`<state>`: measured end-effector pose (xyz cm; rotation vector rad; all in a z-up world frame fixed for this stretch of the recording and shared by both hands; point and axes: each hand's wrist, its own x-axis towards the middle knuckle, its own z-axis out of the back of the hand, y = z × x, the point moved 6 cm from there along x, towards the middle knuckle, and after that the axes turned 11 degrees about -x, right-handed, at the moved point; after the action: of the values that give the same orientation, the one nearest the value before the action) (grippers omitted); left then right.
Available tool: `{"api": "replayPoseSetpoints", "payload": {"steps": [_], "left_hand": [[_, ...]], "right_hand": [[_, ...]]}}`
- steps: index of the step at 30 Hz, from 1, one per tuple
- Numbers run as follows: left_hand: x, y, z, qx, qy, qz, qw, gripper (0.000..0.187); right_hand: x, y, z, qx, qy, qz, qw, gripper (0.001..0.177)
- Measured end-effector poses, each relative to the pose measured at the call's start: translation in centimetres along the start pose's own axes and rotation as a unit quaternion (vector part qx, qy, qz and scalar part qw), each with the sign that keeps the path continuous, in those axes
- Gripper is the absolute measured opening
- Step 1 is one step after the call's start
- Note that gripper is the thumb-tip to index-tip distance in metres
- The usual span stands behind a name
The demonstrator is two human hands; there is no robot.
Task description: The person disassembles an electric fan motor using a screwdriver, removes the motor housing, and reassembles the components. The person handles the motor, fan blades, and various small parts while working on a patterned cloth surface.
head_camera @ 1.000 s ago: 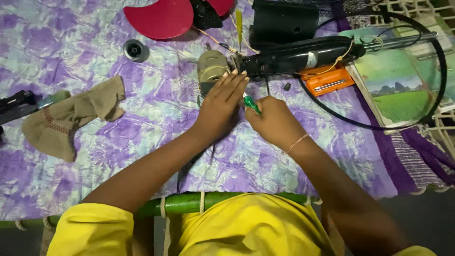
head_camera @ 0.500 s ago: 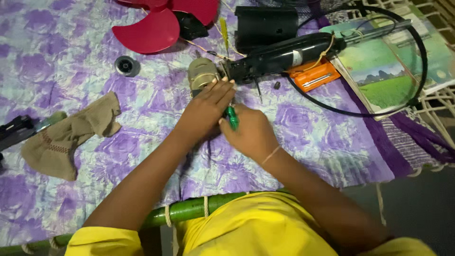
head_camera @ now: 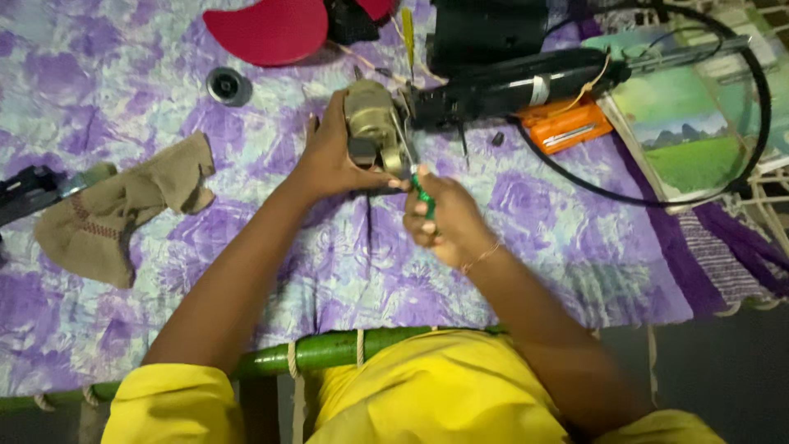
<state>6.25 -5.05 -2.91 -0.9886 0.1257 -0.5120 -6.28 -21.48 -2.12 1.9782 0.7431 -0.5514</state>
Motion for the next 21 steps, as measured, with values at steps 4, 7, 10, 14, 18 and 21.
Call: {"api": "replayPoseSetpoints", "payload": {"steps": [4,7,10,14,18,21], "left_hand": [[0.3,-1.1,0.2,-0.059,-0.061,-0.13,0.988,0.149],[-0.9,-2.2,-1.0,-0.032,-0.102,-0.141,0.984,0.152],[-2.0,-3.6,-2.3,-0.006,-0.137,-0.097,0.986,0.152],[-2.3,-6.1,-3.4,0.006,-0.16,-0.032,0.987,0.147],[-2.8,-7.3,-4.0,0.026,-0.18,0.014,0.983,0.147],[-2.8,-7.5,-4.3,0.069,-0.174,0.007,0.982,0.147]], "right_hand": [[-1.0,1.9,0.8,-0.096,-0.041,0.005,0.995,0.029],[-2.0,1.8,1.3,-0.147,-0.055,0.024,0.987,0.032],[-2.8,1.7,2.4,-0.181,-0.075,0.024,0.98,0.032],[-3.8,3.5,4.7,-0.239,-0.055,0.029,0.969,0.035],[-4.6,7.1,4.7,-0.59,-0.152,0.273,0.744,0.037],[-5.2,7.3,3.7,-0.743,-0.229,0.316,0.543,0.03]]}}
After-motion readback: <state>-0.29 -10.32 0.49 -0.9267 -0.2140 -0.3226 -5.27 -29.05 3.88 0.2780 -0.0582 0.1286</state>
